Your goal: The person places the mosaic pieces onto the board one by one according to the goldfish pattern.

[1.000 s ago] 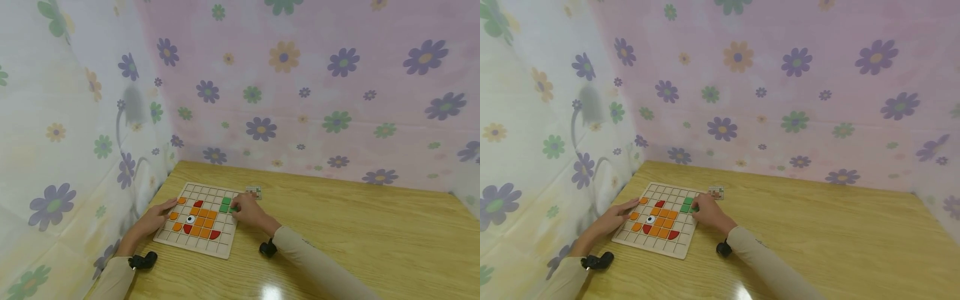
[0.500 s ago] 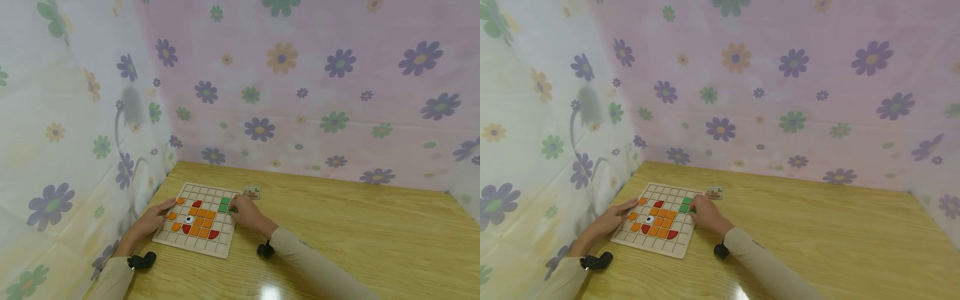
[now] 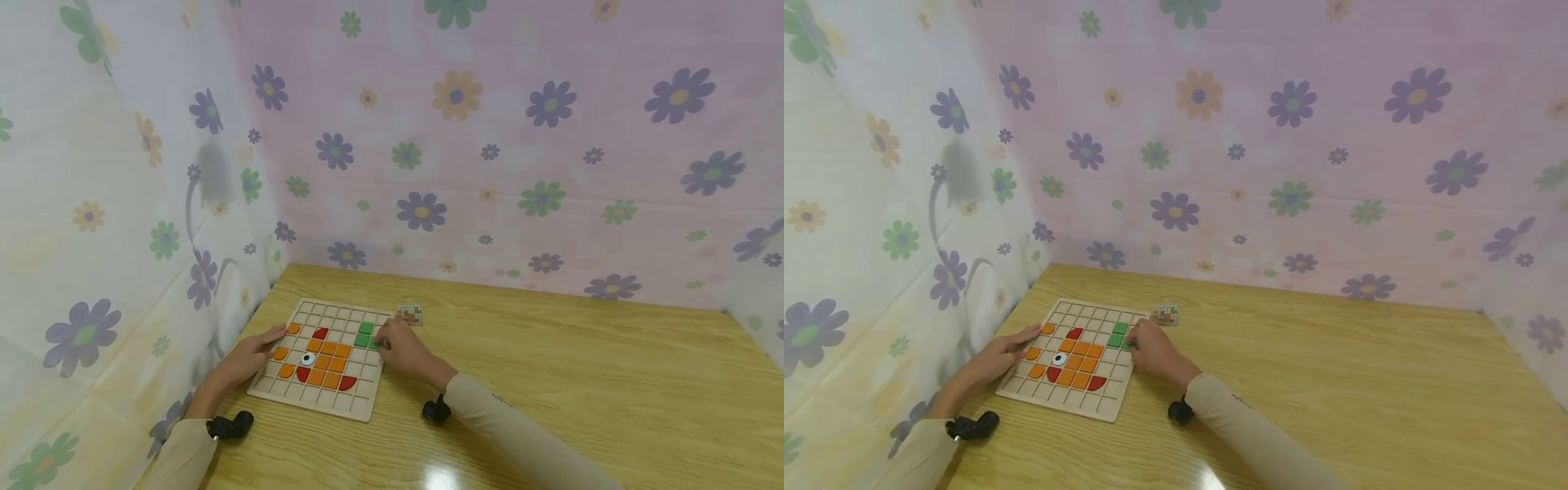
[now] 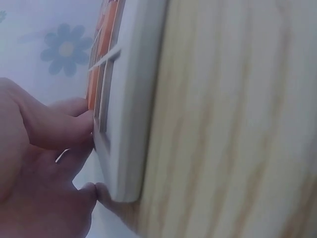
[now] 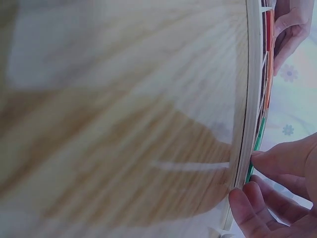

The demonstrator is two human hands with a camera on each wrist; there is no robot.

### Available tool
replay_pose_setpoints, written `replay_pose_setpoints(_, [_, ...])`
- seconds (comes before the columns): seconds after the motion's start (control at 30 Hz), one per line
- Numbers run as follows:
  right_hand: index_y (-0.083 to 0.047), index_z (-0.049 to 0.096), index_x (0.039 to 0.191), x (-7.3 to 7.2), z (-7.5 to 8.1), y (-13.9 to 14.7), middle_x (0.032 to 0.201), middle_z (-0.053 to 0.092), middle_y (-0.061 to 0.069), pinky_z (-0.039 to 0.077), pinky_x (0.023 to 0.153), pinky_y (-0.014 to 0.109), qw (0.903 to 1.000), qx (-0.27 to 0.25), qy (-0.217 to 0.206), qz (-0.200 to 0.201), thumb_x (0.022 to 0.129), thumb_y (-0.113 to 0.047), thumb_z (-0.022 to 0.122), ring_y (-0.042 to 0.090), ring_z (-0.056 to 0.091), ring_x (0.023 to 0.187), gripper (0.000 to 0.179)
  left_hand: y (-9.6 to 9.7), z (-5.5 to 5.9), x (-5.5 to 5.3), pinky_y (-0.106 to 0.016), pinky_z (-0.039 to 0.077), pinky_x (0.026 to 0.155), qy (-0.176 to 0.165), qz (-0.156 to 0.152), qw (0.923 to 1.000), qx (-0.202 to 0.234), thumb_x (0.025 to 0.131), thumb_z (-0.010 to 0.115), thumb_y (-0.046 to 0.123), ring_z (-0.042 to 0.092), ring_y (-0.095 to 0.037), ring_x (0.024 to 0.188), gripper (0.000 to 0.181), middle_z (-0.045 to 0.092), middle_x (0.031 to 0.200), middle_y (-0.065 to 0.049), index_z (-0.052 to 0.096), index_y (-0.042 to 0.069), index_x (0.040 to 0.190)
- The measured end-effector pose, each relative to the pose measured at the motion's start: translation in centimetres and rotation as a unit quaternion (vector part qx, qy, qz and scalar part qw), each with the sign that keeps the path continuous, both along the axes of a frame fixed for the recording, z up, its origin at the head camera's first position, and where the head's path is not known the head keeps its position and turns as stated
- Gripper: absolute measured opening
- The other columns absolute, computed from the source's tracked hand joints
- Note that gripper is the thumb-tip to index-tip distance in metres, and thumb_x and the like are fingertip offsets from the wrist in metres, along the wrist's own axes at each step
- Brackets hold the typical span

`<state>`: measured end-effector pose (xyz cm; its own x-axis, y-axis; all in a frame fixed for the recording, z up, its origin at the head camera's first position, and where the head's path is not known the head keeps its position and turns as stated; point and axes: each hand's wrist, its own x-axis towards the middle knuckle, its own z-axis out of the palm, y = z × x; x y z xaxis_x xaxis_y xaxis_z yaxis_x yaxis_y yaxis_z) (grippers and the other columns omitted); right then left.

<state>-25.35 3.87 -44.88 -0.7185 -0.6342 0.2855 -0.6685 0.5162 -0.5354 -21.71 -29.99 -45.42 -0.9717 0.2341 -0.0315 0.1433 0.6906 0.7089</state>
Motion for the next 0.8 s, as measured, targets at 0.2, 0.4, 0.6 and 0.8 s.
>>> replay_pose_setpoints(0.2, [0.005, 0.071, 0.096, -0.1, -0.2, 0.4, 0.094, 0.064, 0.012, 0.052, 0.074, 0.031, 0.9999, -0.002, -0.006, -0.008, 0.086, 0.004, 0.06, 0.02, 0.058, 0.083, 0.015, 0.2, 0.2, -0.3, -0.057, 0.015, 0.109, 0.01, -0.014, 0.9998, -0.011, 0.088, 0.045, -0.007, 0.017, -0.041, 0.139, 0.055, 0.029, 0.15, -0.018, 0.038, -0.001, 0.143])
replay_pose_setpoints(0.4, [0.004, 0.071, 0.095, -0.2, -0.3, 0.6, 0.094, 0.063, 0.011, 0.051, 0.072, 0.03, 0.9999, 0.002, -0.01, -0.012, 0.085, 0.005, 0.06, 0.019, 0.057, 0.081, 0.015, 0.5, 0.4, -0.5, -0.057, 0.016, 0.108, 0.012, -0.02, 0.9993, -0.028, 0.089, 0.046, -0.007, 0.018, -0.042, 0.138, 0.055, 0.03, 0.149, -0.019, 0.038, -0.001, 0.143])
replay_pose_setpoints(0.6, [0.005, 0.068, 0.1, 1.1, 0.2, 2.6, 0.103, 0.06, 0.014, 0.05, 0.073, 0.036, 0.9996, 0.015, -0.022, -0.013, 0.085, 0.002, 0.059, 0.024, 0.058, 0.09, 0.017, 1.2, 0.1, -0.7, -0.057, 0.018, 0.108, 0.019, -0.021, 0.9993, -0.026, 0.088, 0.048, -0.006, 0.021, -0.042, 0.138, 0.054, 0.033, 0.149, -0.018, 0.042, -0.001, 0.141])
replay_pose_setpoints(0.8, [0.002, 0.065, 0.11, 4.4, 2.6, 7.9, 0.116, 0.054, 0.015, 0.05, 0.079, 0.043, 0.9977, 0.056, -0.036, -0.011, 0.089, -0.009, 0.062, 0.029, 0.056, 0.103, 0.024, 0.8, 0.0, -0.4, -0.058, 0.022, 0.106, 0.056, -0.013, 0.9974, -0.043, 0.086, 0.052, -0.006, 0.026, -0.044, 0.135, 0.05, 0.038, 0.145, -0.021, 0.048, -0.004, 0.137])
